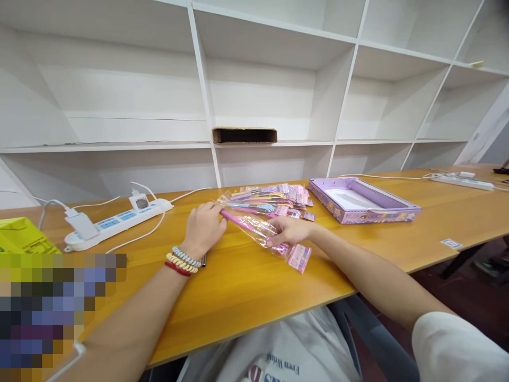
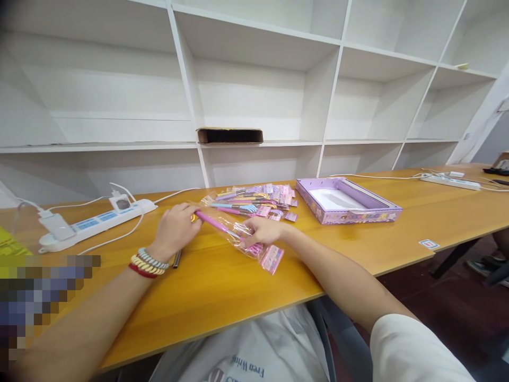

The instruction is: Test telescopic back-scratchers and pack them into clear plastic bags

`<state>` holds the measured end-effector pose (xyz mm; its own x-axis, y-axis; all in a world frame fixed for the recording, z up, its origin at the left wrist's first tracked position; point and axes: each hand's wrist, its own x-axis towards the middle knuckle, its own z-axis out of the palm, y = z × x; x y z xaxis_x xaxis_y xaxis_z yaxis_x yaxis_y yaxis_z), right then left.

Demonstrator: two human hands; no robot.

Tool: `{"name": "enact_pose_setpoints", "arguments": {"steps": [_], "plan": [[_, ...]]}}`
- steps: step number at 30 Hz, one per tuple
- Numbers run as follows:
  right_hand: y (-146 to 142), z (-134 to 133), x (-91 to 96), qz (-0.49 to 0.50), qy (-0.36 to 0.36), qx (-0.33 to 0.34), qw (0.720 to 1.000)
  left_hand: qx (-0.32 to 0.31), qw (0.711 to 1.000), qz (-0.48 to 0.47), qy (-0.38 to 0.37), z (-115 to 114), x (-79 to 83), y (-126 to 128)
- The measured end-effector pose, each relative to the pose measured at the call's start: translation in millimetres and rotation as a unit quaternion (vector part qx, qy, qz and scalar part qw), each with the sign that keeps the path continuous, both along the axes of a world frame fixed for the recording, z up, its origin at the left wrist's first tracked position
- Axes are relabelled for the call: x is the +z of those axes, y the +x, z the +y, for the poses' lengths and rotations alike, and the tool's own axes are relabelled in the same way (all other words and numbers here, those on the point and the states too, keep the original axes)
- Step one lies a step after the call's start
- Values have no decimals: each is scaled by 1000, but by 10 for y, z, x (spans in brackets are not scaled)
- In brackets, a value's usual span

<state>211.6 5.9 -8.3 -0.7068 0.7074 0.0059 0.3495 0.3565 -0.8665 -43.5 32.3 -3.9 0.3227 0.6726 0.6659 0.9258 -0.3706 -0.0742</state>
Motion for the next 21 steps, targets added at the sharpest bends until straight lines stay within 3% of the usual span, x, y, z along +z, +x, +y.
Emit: {"name": "enact_pose_setpoints", "arguments": {"steps": [2,4,6,10,13,18,21], "plan": [[44,14,23,-73,145,-93,982,10,1000,-5,2,12,4,-19],[59,0,47,-145,293,-176,929,22,1000,-4,4,4,14,-20],[48,-31,63,-223,382,-208,872,27,1000,-4,1,-19,28,-7],[-6,-90,76,-368,419,-213,802,31,999,-8,-3,-56,40,27],[-26,-103,83,-410,437,-241,763,34,999,6,-10,-60,22,40],[-5,-81,74,-391,473,-295,732,14,999,29,-41,-98,-19,83],[-19,-95,71,-317,533,-331,711,6,999,27,-46,-138,-22,119]]}}
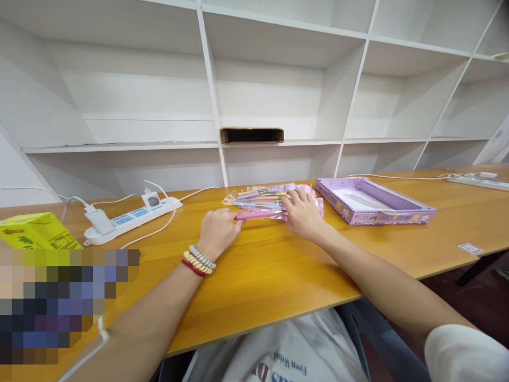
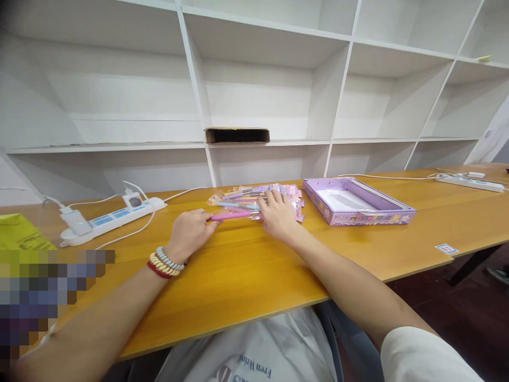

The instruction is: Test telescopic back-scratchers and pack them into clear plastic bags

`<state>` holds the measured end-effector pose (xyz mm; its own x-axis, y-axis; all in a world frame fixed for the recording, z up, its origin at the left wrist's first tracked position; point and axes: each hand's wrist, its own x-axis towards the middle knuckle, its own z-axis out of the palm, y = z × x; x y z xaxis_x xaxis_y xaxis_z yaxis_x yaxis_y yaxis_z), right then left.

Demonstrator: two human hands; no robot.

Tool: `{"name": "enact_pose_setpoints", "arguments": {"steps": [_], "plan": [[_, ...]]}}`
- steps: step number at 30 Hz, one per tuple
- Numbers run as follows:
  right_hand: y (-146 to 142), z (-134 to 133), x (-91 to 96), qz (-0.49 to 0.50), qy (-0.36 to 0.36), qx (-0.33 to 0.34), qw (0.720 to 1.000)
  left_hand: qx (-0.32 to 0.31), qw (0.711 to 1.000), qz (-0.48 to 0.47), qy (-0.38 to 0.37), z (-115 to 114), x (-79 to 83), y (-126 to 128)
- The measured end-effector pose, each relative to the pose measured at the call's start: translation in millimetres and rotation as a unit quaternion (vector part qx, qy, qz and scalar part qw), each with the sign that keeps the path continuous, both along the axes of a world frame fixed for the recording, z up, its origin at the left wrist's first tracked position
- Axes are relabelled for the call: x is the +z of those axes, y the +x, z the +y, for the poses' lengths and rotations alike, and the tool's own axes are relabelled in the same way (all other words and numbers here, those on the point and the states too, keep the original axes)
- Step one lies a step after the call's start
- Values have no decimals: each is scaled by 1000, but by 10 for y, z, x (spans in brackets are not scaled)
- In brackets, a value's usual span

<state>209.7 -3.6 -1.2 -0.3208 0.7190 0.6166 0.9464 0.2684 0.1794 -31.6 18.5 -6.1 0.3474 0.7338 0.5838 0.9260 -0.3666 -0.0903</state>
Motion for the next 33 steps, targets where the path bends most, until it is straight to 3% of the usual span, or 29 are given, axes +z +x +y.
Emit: {"name": "enact_pose_setpoints", "arguments": {"steps": [3,5,7,9,11,14,15,17,21,26,30,33], "plan": [[-66,-60,-5,63,37,111,991,8,1000,-22,3,-25,4,28],[-136,-95,-40,110,-36,205,972,12,999,-45,5,-37,5,41],[-209,-88,-115,198,-160,251,934,7,998,-61,5,-54,3,56],[-262,-29,-210,339,-279,247,864,-3,998,-64,2,-78,-4,79],[-280,62,-288,485,-366,253,753,-15,998,-58,-3,-106,-17,112],[-241,177,-313,634,-411,299,583,-40,997,-57,-13,-136,-47,171],[-218,198,-299,662,-411,310,545,-54,996,-65,-16,-140,-57,189],[-172,218,-258,694,-401,324,503,-92,990,-98,-28,-137,-74,214],[-108,235,-224,712,-385,331,485,-161,954,-230,-106,-100,-90,214],[-85,275,-253,715,-377,322,492,-246,871,-373,-206,-37,-101,195],[-75,271,-229,718,-371,328,489,-307,803,-457,-226,11,-116,211],[-68,246,-199,718,-369,341,482,-300,792,-485,-217,45,-128,210]]}}
